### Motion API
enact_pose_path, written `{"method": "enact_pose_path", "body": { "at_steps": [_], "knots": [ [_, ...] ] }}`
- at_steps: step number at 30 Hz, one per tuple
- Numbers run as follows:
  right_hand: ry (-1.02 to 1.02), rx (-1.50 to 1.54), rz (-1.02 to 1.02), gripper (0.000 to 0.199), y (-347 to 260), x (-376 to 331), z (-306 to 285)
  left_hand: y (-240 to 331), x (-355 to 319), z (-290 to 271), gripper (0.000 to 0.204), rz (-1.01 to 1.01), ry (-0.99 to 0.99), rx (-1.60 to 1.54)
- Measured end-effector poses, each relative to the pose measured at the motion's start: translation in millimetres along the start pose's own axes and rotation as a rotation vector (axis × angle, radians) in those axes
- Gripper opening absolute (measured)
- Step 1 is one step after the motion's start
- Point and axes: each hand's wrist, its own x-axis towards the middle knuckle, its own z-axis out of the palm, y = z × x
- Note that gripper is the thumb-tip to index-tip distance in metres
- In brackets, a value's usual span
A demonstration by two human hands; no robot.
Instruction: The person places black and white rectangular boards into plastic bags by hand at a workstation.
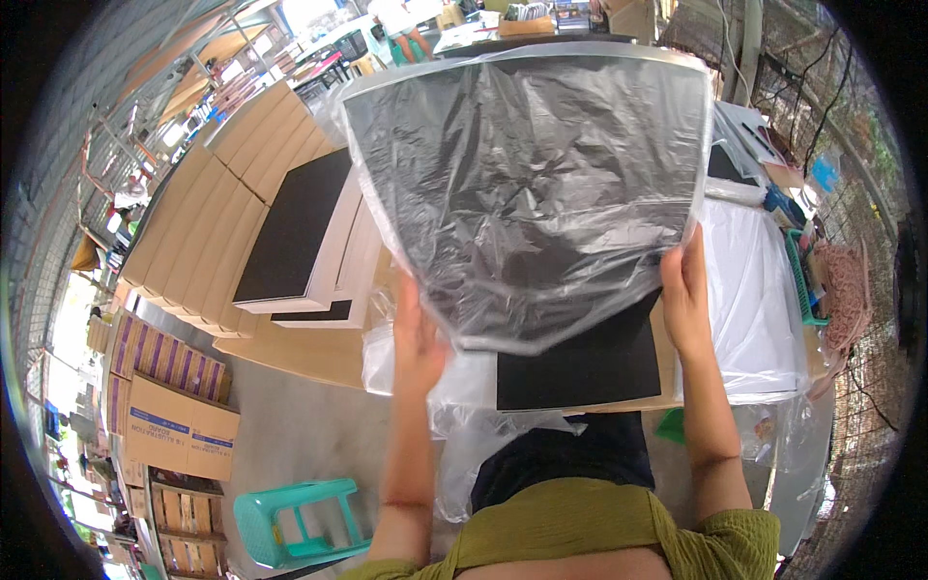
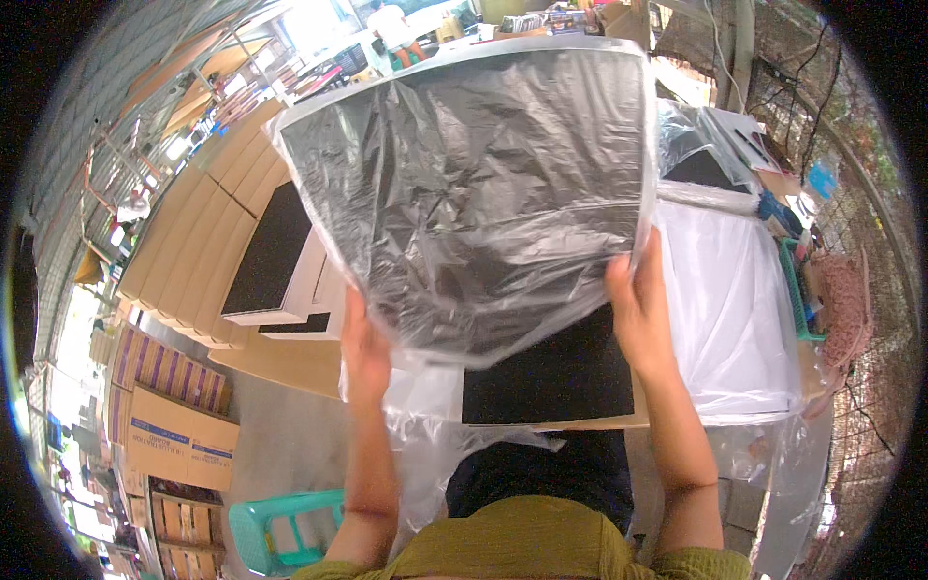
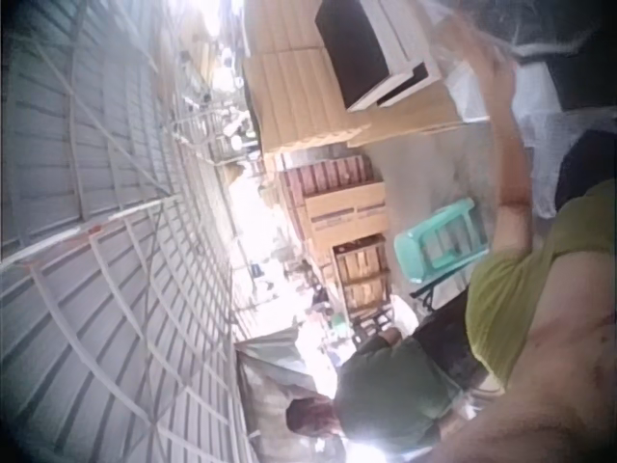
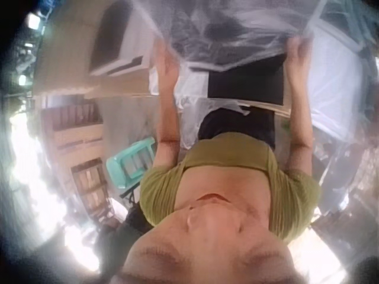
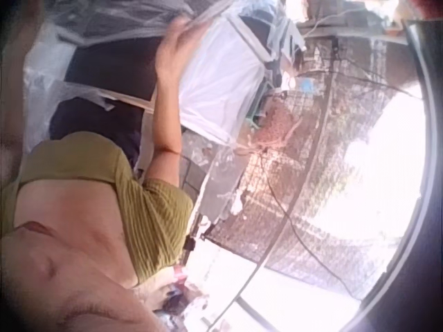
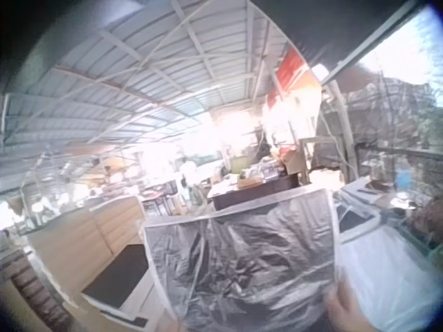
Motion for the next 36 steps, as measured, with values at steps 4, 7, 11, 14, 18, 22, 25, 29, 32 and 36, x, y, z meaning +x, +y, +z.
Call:
{"method": "enact_pose_path", "body": {
  "at_steps": [4, 7, 11, 14, 18, 22, 25, 29, 32, 36],
  "knots": [
    [-0.414, -0.078, -0.329, 0.102, -40, -22, -8, 67, -17, -11, 0.126, -0.095, -0.417, 0.503],
    [-0.495, -0.306, -0.150, 0.102, -31, -45, -7, 27, -56, -12, 0.117, -0.161, -0.406, 0.584],
    [-0.391, -0.508, 0.038, 0.075, 32, -64, -21, -23, -88, 12, 0.067, -0.488, -0.236, 0.642],
    [-0.322, -0.689, -0.026, 0.061, 48, -89, -31, -28, -119, 10, 0.049, -0.476, -0.255, 0.841],
    [-0.416, -0.719, -0.029, 0.055, 19, -145, -55, -8, -180, 0, 0.050, -0.354, -0.199, 0.810],
    [-0.357, -0.656, 0.010, 0.056, -4, -201, -82, 35, -213, -4, 0.059, -0.440, -0.264, 0.835],
    [-0.382, -0.600, 0.092, 0.055, -2, -232, -95, 49, -229, -12, 0.068, -0.660, -0.293, 0.799],
    [-0.425, -0.429, 0.291, 0.050, -5, -245, -101, 61, -240, -24, 0.076, -0.700, -0.389, 0.855],
    [-0.291, -0.216, 0.487, 0.044, -8, -240, -93, 54, -246, -46, 0.074, -0.404, -0.653, 0.754],
    [-0.086, 0.022, 0.577, 0.033, -15, -206, -79, 58, -229, -40, 0.067, -0.371, -0.738, 0.598]
  ]
}}
